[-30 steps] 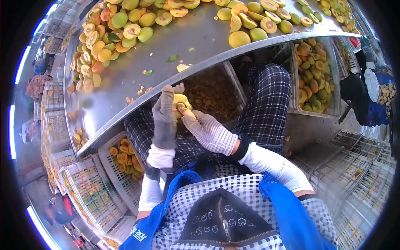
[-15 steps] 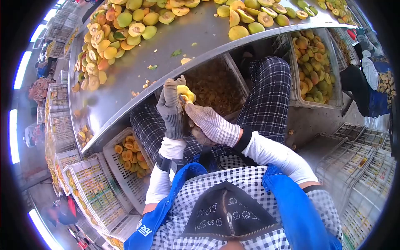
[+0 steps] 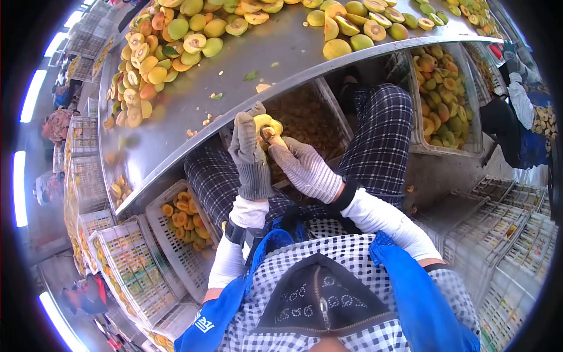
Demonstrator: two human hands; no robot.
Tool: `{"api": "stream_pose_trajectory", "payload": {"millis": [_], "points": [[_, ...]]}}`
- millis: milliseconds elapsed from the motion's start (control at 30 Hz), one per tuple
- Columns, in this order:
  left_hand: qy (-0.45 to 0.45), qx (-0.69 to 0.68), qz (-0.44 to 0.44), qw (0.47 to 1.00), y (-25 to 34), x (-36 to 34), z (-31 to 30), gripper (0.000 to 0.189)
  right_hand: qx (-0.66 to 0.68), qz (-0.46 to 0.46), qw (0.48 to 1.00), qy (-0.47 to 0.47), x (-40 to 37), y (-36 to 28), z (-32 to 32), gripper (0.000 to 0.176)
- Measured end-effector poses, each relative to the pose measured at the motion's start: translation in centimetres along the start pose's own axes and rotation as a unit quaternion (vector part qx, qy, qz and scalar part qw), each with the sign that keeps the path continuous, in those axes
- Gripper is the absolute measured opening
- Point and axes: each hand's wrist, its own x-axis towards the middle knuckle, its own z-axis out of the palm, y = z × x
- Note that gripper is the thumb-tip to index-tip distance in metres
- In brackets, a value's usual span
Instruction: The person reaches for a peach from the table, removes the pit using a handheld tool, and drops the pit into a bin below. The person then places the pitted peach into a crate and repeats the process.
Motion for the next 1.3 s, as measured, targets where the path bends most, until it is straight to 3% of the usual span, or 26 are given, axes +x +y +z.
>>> {"api": "stream_pose_trajectory", "payload": {"millis": [100, 167, 300, 367, 433, 467, 500, 567, 600, 633, 700, 767, 800, 833, 900, 933, 967, 1000, 1033, 1067, 1100, 1133, 1167, 1233, 1267, 1300], "points": [[-0.005, 0.033, 0.017, 0.999, 0.7, -0.8, 0.6, 0.057, 0.004, 0.019, 0.999, 0.033, 0.0, 0.1, 0.4, 0.045], [-0.024, 0.078, 0.104, 0.991, 0.2, -0.9, 0.8, 0.048, 0.0, 0.044, 0.997, 0.059, 0.0, -0.6, 0.5, 0.044], [0.005, 0.158, 0.122, 0.98, 0.0, -0.6, 0.3, 0.039, -0.044, 0.066, 0.997, -0.007, 0.1, -0.3, -0.2, 0.043], [-0.047, 0.147, 0.046, 0.987, 0.7, -0.2, 0.3, 0.036, -0.018, 0.068, 0.997, -0.037, -0.1, -0.3, -0.7, 0.043], [-0.055, 0.169, 0.028, 0.984, 1.1, 0.2, 0.4, 0.037, 0.062, 0.125, 0.985, -0.099, -0.2, -1.3, -1.4, 0.044], [-0.091, 0.133, -0.012, 0.987, 0.9, 0.5, 0.1, 0.037, 0.149, 0.228, 0.951, -0.144, -0.3, -2.0, -2.1, 0.047], [-0.127, 0.097, -0.051, 0.986, 0.8, 0.8, -0.2, 0.037, 0.149, 0.227, 0.952, -0.144, -0.3, -1.8, -2.1, 0.047], [-0.123, 0.038, -0.068, 0.989, 1.2, 0.7, 0.1, 0.03, 0.294, 0.263, 0.893, -0.215, -0.4, -1.1, -1.9, 0.052], [-0.107, 0.01, -0.124, 0.986, 1.6, 0.4, 0.1, 0.034, 0.409, 0.262, 0.834, -0.262, -0.8, -0.7, -1.6, 0.055], [-0.091, -0.018, -0.178, 0.98, 2.0, 0.2, 0.3, 0.038, 0.409, 0.263, 0.834, -0.262, -0.8, -0.5, -1.7, 0.055], [-0.072, -0.023, -0.156, 0.985, 1.5, -0.2, 0.8, 0.044, 0.439, 0.265, 0.818, -0.26, -0.8, -0.1, -1.8, 0.055], [-0.039, -0.017, -0.179, 0.983, 2.1, -0.3, 1.6, 0.063, 0.451, 0.269, 0.805, -0.276, -0.2, 0.3, -1.7, 0.055], [-0.036, -0.098, -0.202, 0.974, 1.8, 0.1, 1.1, 0.049, 0.476, 0.267, 0.787, -0.288, 0.1, 0.4, -1.6, 0.055], [-0.031, -0.1, -0.196, 0.975, 1.7, 0.4, 0.4, 0.049, 0.501, 0.266, 0.767, -0.299, 0.3, 0.4, -1.6, 0.054], [-0.102, -0.234, -0.278, 0.926, 1.7, 0.8, -1.4, 0.051, 0.488, 0.257, 0.767, -0.328, 0.4, 0.1, -1.1, 0.054], [-0.043, -0.156, -0.228, 0.96, 1.3, 0.8, -1.8, 0.052, 0.489, 0.251, 0.768, -0.328, 0.4, 0.0, -0.6, 0.053], [-0.036, -0.156, -0.221, 0.962, 1.5, 0.6, -3.1, 0.052, 0.49, 0.242, 0.771, -0.328, 0.4, -0.4, -0.2, 0.053], [-0.035, 0.166, 0.048, 0.984, 2.2, 0.2, -5.1, 0.052, 0.491, 0.239, 0.777, -0.312, -0.1, -1.4, -0.2, 0.052], [-0.021, 0.46, 0.305, 0.833, 3.2, -0.1, -7.1, 0.051, 0.517, 0.227, 0.749, -0.346, 0.2, -0.3, -0.6, 0.053], [0.029, 0.345, 0.081, 0.935, 4.9, 0.0, -10.0, 0.05, 0.485, 0.296, 0.767, -0.297, 0.7, 0.1, -1.1, 0.053], [0.071, 0.199, -0.147, 0.966, 6.9, 0.1, -13.5, 0.05, 0.451, 0.359, 0.781, -0.242, 1.4, 0.5, -1.3, 0.053], [0.02, 0.51, -0.092, 0.855, 8.6, 0.0, -17.0, 0.046, 0.37, 0.442, 0.813, -0.081, 2.0, 0.9, -0.4, 0.053], [-0.029, 0.761, -0.03, 0.647, 9.7, 0.4, -19.4, 0.043, 0.348, 0.467, 0.812, -0.045, 2.2, 2.2, -0.2, 0.052], [0.094, 0.774, 0.012, 0.626, 12.1, 2.7, -20.1, 0.038, 0.339, 0.461, 0.815, -0.094, 2.1, 1.1, 0.3, 0.051], [0.062, 0.723, 0.028, 0.688, 13.2, 4.7, -19.7, 0.033, 0.331, 0.432, 0.831, -0.114, 2.2, 0.6, 0.5, 0.05], [0.097, 0.732, 0.09, 0.668, 13.1, 7.3, -18.6, 0.032, 0.324, 0.403, 0.846, -0.131, 2.2, 0.4, 0.5, 0.049]]}}
